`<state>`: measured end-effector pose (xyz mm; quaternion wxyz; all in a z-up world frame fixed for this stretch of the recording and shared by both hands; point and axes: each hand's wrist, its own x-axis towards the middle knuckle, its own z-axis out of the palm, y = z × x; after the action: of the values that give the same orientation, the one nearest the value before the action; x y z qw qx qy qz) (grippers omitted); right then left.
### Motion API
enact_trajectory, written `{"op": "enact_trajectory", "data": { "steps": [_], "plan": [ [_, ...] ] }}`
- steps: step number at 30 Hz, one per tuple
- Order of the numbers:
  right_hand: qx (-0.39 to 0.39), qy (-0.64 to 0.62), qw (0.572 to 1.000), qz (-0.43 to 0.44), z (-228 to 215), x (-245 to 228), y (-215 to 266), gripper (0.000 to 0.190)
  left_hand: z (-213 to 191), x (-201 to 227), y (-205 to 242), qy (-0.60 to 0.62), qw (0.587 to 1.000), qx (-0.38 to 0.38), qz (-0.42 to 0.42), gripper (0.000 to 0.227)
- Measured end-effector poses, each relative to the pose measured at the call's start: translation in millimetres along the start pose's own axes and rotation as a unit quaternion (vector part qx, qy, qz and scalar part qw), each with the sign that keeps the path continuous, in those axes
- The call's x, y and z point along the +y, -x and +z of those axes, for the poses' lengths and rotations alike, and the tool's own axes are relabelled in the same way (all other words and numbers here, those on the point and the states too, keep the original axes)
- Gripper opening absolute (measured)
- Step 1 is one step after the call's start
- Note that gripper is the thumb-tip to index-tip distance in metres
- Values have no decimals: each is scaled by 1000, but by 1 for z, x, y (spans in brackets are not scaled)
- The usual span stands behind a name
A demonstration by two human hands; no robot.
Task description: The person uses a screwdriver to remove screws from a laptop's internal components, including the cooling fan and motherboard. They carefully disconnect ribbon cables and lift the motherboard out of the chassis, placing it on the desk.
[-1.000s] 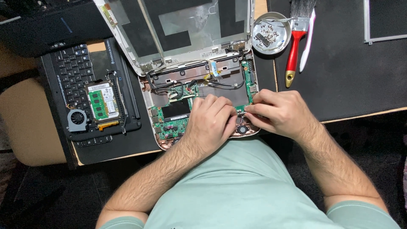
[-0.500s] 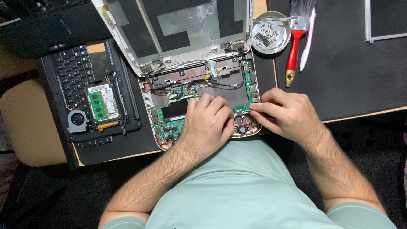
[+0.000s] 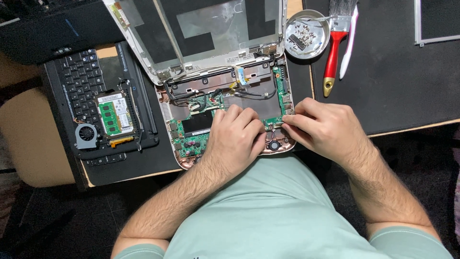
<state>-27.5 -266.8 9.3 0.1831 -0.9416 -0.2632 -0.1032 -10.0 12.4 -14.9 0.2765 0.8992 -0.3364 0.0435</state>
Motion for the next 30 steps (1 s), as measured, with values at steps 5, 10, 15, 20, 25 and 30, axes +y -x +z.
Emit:
{"op": "enact_trajectory", "data": {
  "steps": [5,10,15,20,25,30],
  "plan": [
    [-15,11,1000,4,-2,0,0,8,-16,1,-9,7,998,-61,-27,12],
    [-26,12,1000,12,-1,0,-1,10,-24,0,-17,13,997,-71,-28,23],
    [-28,7,999,17,2,2,1,12,-18,3,-20,19,998,-54,-22,11],
    [-22,-16,999,20,9,7,4,10,-12,3,-22,8,999,-51,-8,5],
    [-22,-31,999,24,13,11,6,9,-4,0,-20,8,999,-49,-6,5],
    [-16,-46,998,31,15,13,6,9,19,-7,-13,-23,999,-36,13,7]
  ]
}}
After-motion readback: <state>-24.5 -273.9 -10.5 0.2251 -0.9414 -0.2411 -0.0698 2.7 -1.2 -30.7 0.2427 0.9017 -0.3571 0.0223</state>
